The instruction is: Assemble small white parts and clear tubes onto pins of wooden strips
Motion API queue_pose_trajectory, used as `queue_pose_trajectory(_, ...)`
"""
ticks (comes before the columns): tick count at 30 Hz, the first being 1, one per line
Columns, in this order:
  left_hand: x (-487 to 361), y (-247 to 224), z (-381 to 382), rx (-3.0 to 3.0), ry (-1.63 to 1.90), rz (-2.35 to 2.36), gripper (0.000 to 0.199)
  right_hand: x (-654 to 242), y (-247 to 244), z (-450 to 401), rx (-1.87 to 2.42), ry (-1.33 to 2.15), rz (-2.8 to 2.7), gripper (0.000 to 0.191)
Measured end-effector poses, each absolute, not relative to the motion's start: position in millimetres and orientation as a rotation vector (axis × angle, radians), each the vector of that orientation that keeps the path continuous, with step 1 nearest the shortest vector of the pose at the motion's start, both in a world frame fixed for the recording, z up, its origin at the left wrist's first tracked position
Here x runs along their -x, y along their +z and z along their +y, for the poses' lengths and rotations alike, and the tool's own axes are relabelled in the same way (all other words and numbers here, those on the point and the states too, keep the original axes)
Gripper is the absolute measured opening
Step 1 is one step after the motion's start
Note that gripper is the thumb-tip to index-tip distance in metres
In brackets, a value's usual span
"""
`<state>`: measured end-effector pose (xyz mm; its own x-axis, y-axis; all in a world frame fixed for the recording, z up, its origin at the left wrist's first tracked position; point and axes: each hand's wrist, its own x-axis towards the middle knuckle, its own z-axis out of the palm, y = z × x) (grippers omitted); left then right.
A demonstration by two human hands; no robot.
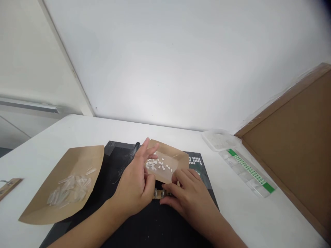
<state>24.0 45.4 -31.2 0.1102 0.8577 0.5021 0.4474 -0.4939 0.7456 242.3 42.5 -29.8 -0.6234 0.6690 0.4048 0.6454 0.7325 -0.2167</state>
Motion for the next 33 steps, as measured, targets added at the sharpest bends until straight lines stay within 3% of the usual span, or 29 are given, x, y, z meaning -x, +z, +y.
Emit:
queue_pose_trajectory(4, -24, -32, 45, -2.012, 1.34, 1.286, 0.092, -242, -28, 42, 1.003, 0.054, -2.485, 0.028)
queue_pose_trajectory(9, -24, -29, 44, -2.004, 1.322, 1.27, 0.089, -244, -24, 40, 0.977, 0.072, -2.484, 0.044)
queue_pose_trajectory(15, -26, -30, 45, -1.989, 1.385, 1.262, 0.074, -246, -23, 40, 0.875, 0.176, -2.491, 0.018)
queue_pose_trajectory(19, -27, -30, 45, -1.978, 1.386, 1.315, 0.068, -244, -28, 42, 0.821, 0.211, -2.497, 0.01)
queue_pose_trajectory(28, -26, -31, 44, -2.018, 1.347, 1.37, 0.065, -236, -24, 40, 0.816, 0.124, -2.54, 0.016)
queue_pose_trajectory(33, -26, -30, 46, -2.054, 1.298, 1.381, 0.053, -234, -25, 40, 0.807, 0.073, -2.537, 0.017)
